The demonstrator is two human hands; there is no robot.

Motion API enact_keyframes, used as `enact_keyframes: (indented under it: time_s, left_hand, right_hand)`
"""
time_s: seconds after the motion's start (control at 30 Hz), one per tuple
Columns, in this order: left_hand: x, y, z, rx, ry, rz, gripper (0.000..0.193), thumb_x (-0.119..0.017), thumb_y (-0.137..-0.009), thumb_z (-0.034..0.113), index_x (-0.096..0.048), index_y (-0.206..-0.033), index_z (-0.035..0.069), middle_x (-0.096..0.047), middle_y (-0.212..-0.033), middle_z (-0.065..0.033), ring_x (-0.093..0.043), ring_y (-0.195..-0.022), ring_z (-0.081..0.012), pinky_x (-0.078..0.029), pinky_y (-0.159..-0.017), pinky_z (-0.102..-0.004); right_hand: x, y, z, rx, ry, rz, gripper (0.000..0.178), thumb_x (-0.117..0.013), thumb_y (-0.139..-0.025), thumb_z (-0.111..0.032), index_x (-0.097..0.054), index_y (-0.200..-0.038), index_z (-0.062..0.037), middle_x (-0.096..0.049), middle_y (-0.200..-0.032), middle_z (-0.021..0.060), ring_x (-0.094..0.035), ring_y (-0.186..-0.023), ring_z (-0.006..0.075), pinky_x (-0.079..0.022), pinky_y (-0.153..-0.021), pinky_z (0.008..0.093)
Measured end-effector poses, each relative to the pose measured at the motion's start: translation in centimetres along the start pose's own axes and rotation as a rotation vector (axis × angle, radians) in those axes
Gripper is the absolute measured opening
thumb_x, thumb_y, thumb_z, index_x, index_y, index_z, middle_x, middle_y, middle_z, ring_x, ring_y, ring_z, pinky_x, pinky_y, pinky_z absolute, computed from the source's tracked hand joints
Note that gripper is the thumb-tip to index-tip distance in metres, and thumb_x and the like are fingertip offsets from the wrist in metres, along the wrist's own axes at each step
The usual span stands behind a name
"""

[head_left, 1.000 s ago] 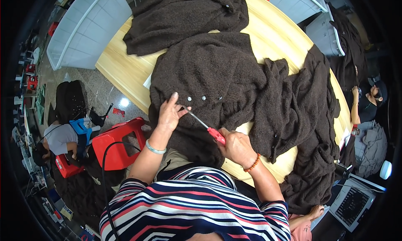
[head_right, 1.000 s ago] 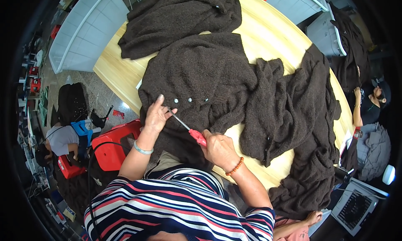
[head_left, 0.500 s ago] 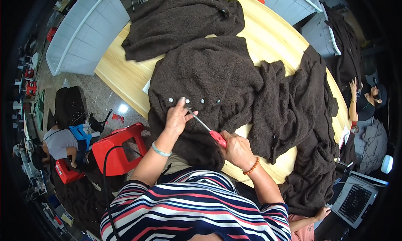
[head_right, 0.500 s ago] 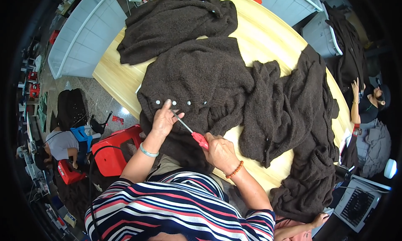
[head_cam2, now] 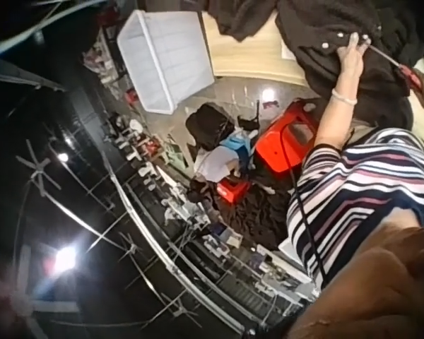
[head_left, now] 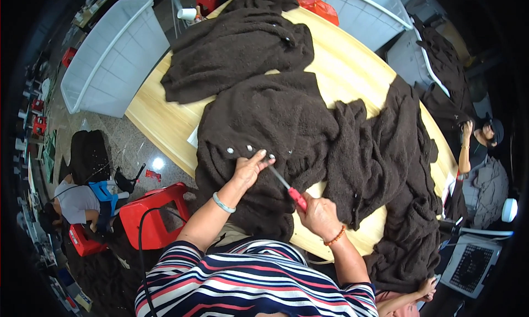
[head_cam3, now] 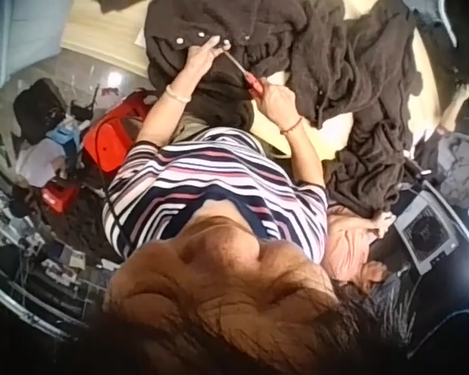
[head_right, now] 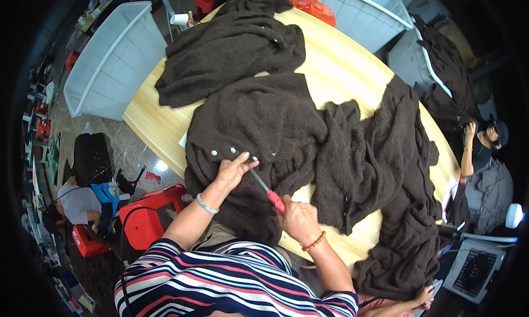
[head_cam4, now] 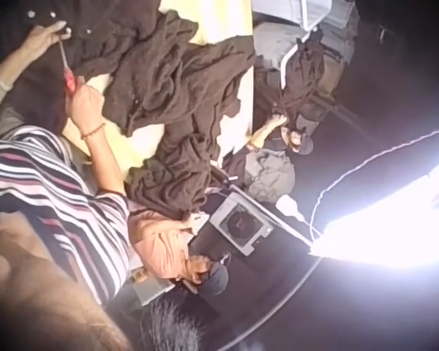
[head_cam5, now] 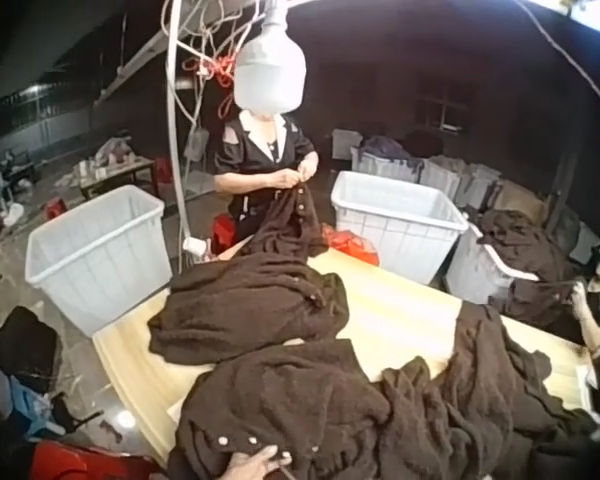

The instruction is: Trimming loose or excess threads from brown garments using scissors on a worktable.

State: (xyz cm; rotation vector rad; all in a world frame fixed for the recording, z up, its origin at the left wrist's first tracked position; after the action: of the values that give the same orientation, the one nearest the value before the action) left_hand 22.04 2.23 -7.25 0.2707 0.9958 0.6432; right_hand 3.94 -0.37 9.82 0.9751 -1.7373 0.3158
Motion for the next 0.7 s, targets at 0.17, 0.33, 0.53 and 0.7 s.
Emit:
enact_keyframes:
  time_s: [0.17, 0.33, 0.53, 0.7]
  left_hand:
    - [1.2, 0.4, 1.7, -0.047, -0.094, -0.013, 0.006, -0.06, -0.09, -0.001, -0.064, -0.093, -0.002, -0.064, -0.101, -0.0102, -0.065, -0.092, -0.0213, -0.057, -0.087, -0.047]
    - [0.2, 0.9, 1.5, -0.088, -0.202, -0.018, 0.009, -0.061, -0.09, -0.001, -0.063, -0.096, -0.006, -0.063, -0.104, -0.0115, -0.064, -0.094, -0.022, -0.057, -0.087, -0.0457]
    - [-0.8, 2.9, 4.0, -0.159, -0.659, -0.108, 0.023, -0.062, -0.091, 0.006, -0.06, -0.11, -0.007, -0.064, -0.106, -0.0097, -0.063, -0.094, -0.0169, -0.055, -0.087, -0.0352]
    - [-6.1, 9.1, 5.7, -0.49, -1.702, -0.376, 0.044, -0.075, -0.079, 0.024, -0.061, -0.113, -0.001, -0.065, -0.101, -0.0129, -0.061, -0.095, -0.0276, -0.049, -0.085, -0.0379]
  right_hand:
    - [1.3, 1.0, 2.9, -0.149, 0.032, 0.022, 0.019, -0.063, -0.083, -0.023, -0.061, -0.087, -0.0044, -0.062, -0.06, 0.0181, -0.065, -0.058, 0.0343, -0.051, -0.054, 0.0437]
    - [-0.4, 1.6, 1.7, -0.053, -0.035, -0.049, 0.021, -0.064, -0.082, -0.024, -0.061, -0.087, -0.0046, -0.062, -0.062, 0.0177, -0.065, -0.06, 0.0343, -0.051, -0.055, 0.0428]
    - [-0.2, 2.3, 2.8, -0.081, -0.023, -0.012, 0.02, -0.065, -0.082, -0.024, -0.061, -0.09, -0.0069, -0.062, -0.063, 0.0166, -0.064, -0.061, 0.0341, -0.051, -0.056, 0.0439]
    - [-0.2, 3.7, 6.9, -0.241, -0.138, 0.004, 0.021, -0.066, -0.083, -0.022, -0.059, -0.093, -0.005, -0.064, -0.073, 0.0211, -0.064, -0.071, 0.0385, -0.05, -0.065, 0.0456]
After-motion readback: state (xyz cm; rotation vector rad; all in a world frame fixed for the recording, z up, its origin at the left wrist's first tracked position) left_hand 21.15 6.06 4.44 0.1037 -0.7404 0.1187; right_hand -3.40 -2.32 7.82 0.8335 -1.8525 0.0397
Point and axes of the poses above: each hand's wrist, its own y-axis away from the middle knuckle, its own x-axis out of the back of the hand, z = x × y, the point moved 10 cm from there along -y, towards the middle knuckle
